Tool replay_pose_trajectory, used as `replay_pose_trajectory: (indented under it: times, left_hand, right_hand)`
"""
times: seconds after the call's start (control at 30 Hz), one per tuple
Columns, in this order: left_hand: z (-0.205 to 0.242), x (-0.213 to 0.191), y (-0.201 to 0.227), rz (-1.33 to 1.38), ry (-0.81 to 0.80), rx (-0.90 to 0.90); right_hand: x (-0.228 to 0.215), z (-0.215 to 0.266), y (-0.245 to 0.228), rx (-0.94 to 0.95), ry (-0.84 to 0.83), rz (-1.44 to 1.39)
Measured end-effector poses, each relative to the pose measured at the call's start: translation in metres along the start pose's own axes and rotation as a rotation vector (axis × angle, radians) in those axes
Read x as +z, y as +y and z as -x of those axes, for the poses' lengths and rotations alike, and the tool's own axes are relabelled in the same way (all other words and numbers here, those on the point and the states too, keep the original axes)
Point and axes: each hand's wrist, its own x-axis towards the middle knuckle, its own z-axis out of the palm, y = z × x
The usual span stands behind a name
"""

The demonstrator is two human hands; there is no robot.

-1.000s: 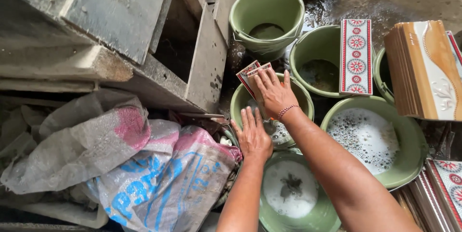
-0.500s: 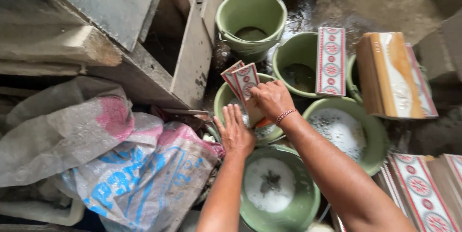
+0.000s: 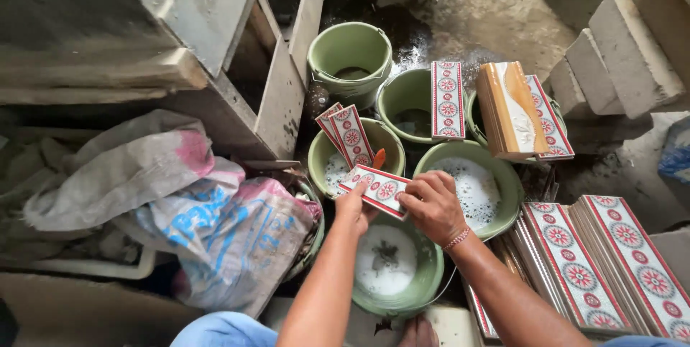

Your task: The person washes rectangular ceramic tiles with a red and white pattern by hand. They scrub the tiles with a sponge in a bucket of soapy water, rinse them in a second bucket, and place them in a third bucket. The person handles the tiles one at a time.

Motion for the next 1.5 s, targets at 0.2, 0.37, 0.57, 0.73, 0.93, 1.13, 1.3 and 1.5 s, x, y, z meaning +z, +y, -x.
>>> replay_pose_trajectory:
  times: [0.2,0.37,0.57,0.73,0.93,1.13,1.3,1.5]
  left_hand:
    - [-0.094,-0.018,-0.074,0.169,0.125,0.193]
    - [-0.091,-0.014,-0.107,0.149,0.133,0.244]
    - [0.005,-0.006,-0.112,0.222,0.087,0.186]
    - [-0.003,-0.066,-0.126,0.307,0.165,0.112]
    - [-0.038,-0.133,-0.157,0.396,0.205,-0.012]
    - [-0.095,-0.173,-0.192,0.487,0.120,-0.236]
    - [-0.041,-0.163,-0.172,0.211,0.033,-0.403]
    - [0.030,-0.119,-0.096,-1.600,-0.007,0.783]
  right_hand:
    - [-0.047,0.049,-0.005,0.263,-0.522,0.191]
    - [-0.079,0.021,0.001,0.779,-0.982,-0.094]
    - [-0.040,0.064,-0.016,0.607,-0.929,-0.006]
    - [-0.013,0.084,-0.021,0.568,-1.019,-0.107]
    - [0.013,0.079,-0.039,0.333,-1.054,-0.095]
    - [0.023,0.096,-0.048,0.317,-1.073,-0.074]
    - [0.039,0.130,-0.047,0.142,-0.908,0.040]
    - [0.018,0.131,-0.044,0.170,-0.445,0.066]
